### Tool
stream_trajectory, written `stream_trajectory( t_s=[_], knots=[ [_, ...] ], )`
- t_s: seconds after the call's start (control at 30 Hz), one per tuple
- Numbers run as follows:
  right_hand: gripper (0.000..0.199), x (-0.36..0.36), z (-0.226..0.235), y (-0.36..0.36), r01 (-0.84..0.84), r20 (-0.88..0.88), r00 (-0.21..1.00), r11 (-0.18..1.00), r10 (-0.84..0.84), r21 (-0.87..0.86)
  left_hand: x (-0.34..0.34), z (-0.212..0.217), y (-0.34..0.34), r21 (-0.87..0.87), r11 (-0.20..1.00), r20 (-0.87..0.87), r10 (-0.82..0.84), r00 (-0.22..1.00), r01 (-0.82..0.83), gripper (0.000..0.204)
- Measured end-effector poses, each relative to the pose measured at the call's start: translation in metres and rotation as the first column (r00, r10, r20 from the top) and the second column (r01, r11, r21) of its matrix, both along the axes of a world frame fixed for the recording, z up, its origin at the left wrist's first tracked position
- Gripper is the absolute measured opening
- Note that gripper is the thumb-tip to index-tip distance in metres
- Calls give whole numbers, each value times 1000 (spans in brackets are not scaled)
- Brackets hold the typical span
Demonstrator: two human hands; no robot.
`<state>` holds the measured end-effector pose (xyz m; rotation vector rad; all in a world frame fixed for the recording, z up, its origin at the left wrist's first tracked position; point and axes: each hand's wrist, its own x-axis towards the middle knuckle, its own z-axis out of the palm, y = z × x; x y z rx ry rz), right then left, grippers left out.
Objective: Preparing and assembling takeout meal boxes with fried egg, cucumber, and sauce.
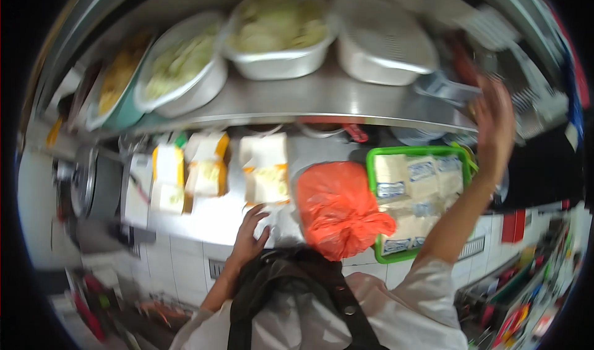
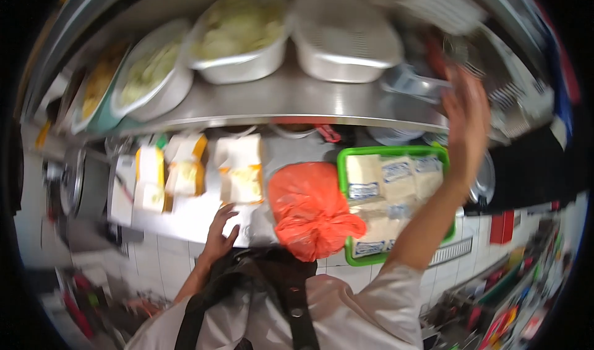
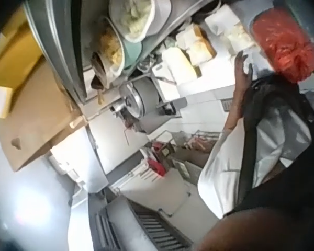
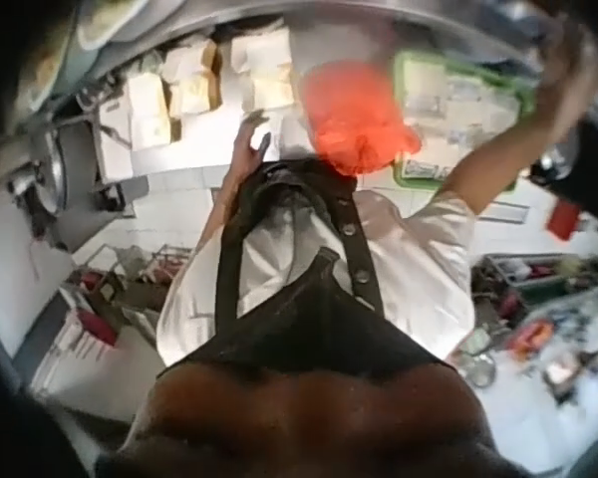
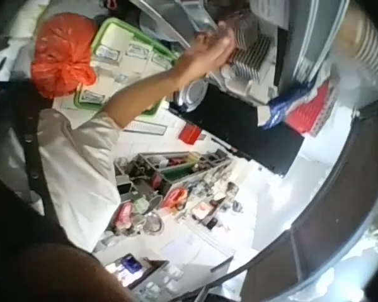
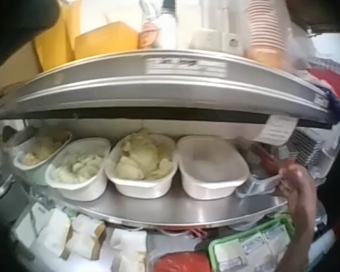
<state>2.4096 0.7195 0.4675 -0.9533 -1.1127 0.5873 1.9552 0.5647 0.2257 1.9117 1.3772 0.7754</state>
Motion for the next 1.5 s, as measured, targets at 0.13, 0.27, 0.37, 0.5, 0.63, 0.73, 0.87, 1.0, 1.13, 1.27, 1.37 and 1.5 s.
stream_trajectory(
  t_s=[0.13, 0.27, 0.37, 0.5, 0.63, 0.73, 0.87, 1.0, 1.13, 1.27, 1.37, 1.5],
  knots=[
    [37, -61, -63, -92, -673, -83, 737, 716, 671, -188, 20, 42, 11, -108, 994, 449, 54, 892, -6, 49],
    [34, -193, -148, -98, -892, -705, 442, 190, 554, -410, 5, 69, 28, 129, 992, 398, -66, 915, 15, 53],
    [33, -275, -166, -78, -836, -798, 492, -66, 348, -545, -45, 62, 36, 48, 946, 345, -318, 883, 321, 48],
    [35, -337, -186, -56, -717, -707, 608, -132, 361, -685, -87, 50, 29, -265, 943, 622, 7, 783, 203, 67],
    [35, -379, -207, -47, -583, -561, 697, -102, 447, -806, -128, 23, 14, -422, 880, 862, 316, 395, 218, 71],
    [22, -365, -230, 2, -570, -100, 474, 218, 875, -793, -155, 1, 5, -468, 875, 825, 383, 415, 123, 70],
    [27, -324, -264, 141, 55, 969, 15, 968, 246, -246, -171, -14, -5, -472, 878, 798, 387, 462, 81, 67],
    [35, -332, -276, 188, -112, 980, 197, 994, 20, 3, -173, -25, -1, -458, 887, 820, 398, 411, 56, 59],
    [52, -330, -287, 205, -64, 997, 75, 998, 19, -14, -153, -25, 17, -483, 863, 875, 471, 109, 150, 47],
    [50, -338, -264, 195, -225, 989, 108, 966, -101, 124, -119, -29, 55, -565, 813, 816, 576, -54, 142, 45],
    [44, -325, -273, 203, -252, 989, 16, 957, -149, 148, -90, -51, 96, -589, 779, 788, 612, -60, 215, 45],
    [26, -322, -277, 204, -230, 1000, 3, 973, -8, 8, -56, -74, 144, -633, 709, 708, 692, -139, 310, 43]
  ],
)
